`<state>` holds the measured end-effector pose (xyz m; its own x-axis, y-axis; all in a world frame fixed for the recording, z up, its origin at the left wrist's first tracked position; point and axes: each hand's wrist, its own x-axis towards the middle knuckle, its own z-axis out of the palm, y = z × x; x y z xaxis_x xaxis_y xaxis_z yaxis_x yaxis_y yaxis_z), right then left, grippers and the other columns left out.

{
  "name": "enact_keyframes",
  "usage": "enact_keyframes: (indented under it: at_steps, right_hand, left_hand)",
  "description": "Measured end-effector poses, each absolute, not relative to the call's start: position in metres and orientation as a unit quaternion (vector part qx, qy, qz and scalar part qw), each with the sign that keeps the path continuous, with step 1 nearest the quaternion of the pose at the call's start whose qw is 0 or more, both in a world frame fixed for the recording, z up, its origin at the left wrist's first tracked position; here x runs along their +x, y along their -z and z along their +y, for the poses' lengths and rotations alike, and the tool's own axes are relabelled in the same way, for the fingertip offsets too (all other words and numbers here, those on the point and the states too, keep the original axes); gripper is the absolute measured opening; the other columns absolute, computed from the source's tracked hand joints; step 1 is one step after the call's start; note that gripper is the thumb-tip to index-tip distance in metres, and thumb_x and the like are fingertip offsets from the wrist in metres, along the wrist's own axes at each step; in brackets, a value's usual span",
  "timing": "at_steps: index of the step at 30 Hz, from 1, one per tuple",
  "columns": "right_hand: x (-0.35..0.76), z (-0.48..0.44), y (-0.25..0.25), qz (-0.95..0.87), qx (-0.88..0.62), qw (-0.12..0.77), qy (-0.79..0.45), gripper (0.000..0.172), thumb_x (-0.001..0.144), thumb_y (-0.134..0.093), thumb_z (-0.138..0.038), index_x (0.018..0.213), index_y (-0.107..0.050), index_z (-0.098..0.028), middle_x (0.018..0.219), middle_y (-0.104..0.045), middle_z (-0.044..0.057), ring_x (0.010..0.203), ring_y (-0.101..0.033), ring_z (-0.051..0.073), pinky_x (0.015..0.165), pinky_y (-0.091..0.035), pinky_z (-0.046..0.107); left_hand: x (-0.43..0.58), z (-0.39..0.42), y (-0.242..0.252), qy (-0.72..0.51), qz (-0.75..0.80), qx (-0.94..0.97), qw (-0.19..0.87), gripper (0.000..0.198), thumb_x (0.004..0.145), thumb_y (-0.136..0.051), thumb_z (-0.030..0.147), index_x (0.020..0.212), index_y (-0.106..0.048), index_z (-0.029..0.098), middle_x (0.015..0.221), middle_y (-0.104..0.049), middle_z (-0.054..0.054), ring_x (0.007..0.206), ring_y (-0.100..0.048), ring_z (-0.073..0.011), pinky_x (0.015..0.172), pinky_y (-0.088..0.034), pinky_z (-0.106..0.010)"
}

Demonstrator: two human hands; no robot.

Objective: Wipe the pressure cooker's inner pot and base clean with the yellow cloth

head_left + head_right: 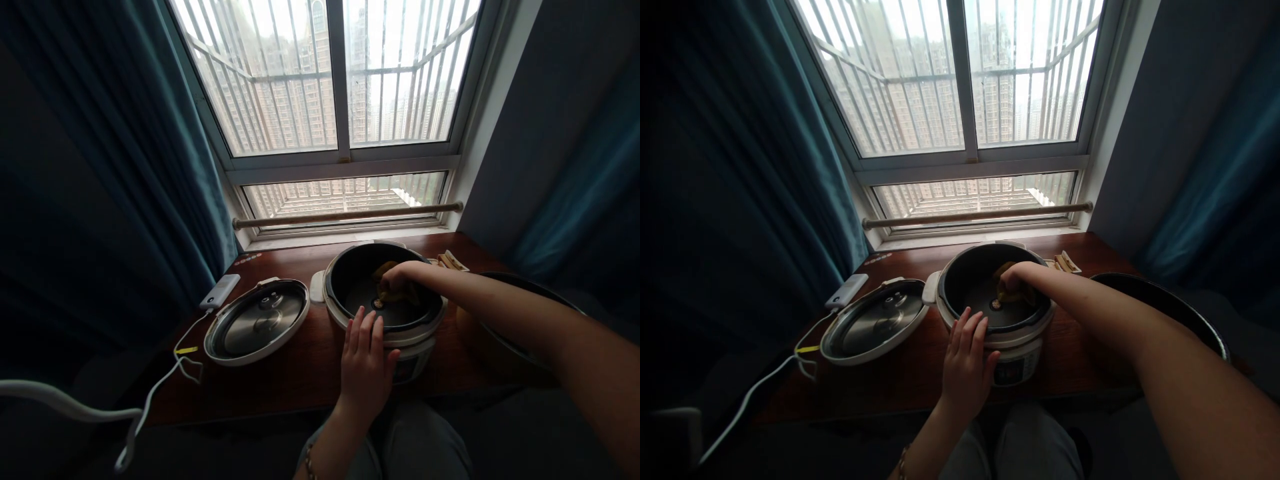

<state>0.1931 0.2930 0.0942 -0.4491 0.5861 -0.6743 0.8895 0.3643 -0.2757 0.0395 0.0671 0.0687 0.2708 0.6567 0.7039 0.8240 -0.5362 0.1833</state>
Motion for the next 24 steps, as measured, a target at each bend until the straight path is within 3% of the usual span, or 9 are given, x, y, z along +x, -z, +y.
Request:
enact_keyframes:
  at_steps: [6,14,18,24]
  right_hand:
    - [0.206,0.269,-0.088,0.752,0.437,0.336,0.361,0.037,0.069,-0.053,-0.005,0.104,-0.061,-0.013,0.068,-0.058,-0.002,0.053,-0.053,0.011,0.058,-0.045,0.025]
    - [0.176,0.226,-0.099,0.741,0.396,0.371,0.396,0.016,0.069,-0.056,-0.006,0.08,-0.066,-0.014,0.058,-0.052,-0.006,0.051,-0.048,0.009,0.058,-0.043,0.023]
    - [0.165,0.217,-0.098,0.757,0.394,0.345,0.39,0.01,0.069,-0.058,-0.008,0.075,-0.065,-0.011,0.058,-0.052,-0.004,0.056,-0.051,0.012,0.06,-0.046,0.027]
    - [0.156,0.208,-0.097,0.821,0.361,0.204,0.392,0.017,0.075,-0.053,-0.011,0.087,-0.064,-0.011,0.076,-0.06,-0.001,0.071,-0.055,0.011,0.07,-0.046,0.024]
  left_hand:
    - [0.04,0.066,-0.07,0.378,-0.467,-0.792,0.11,0.044,0.088,-0.042,0.036,0.123,-0.044,0.009,0.127,-0.048,-0.016,0.131,-0.027,-0.0294,0.103,-0.031,-0.047]
    - [0.041,0.066,-0.071,0.379,-0.466,-0.79,0.123,0.042,0.088,-0.042,0.033,0.122,-0.044,0.009,0.125,-0.049,-0.016,0.13,-0.029,-0.0294,0.102,-0.033,-0.048]
    - [0.041,0.065,-0.07,0.38,-0.468,-0.788,0.122,0.041,0.088,-0.042,0.032,0.123,-0.044,0.01,0.125,-0.05,-0.015,0.13,-0.03,-0.0294,0.102,-0.033,-0.048]
    - [0.041,0.065,-0.071,0.373,-0.473,-0.788,0.128,0.039,0.088,-0.043,0.028,0.122,-0.044,0.01,0.126,-0.049,-0.015,0.13,-0.03,-0.0286,0.103,-0.033,-0.048]
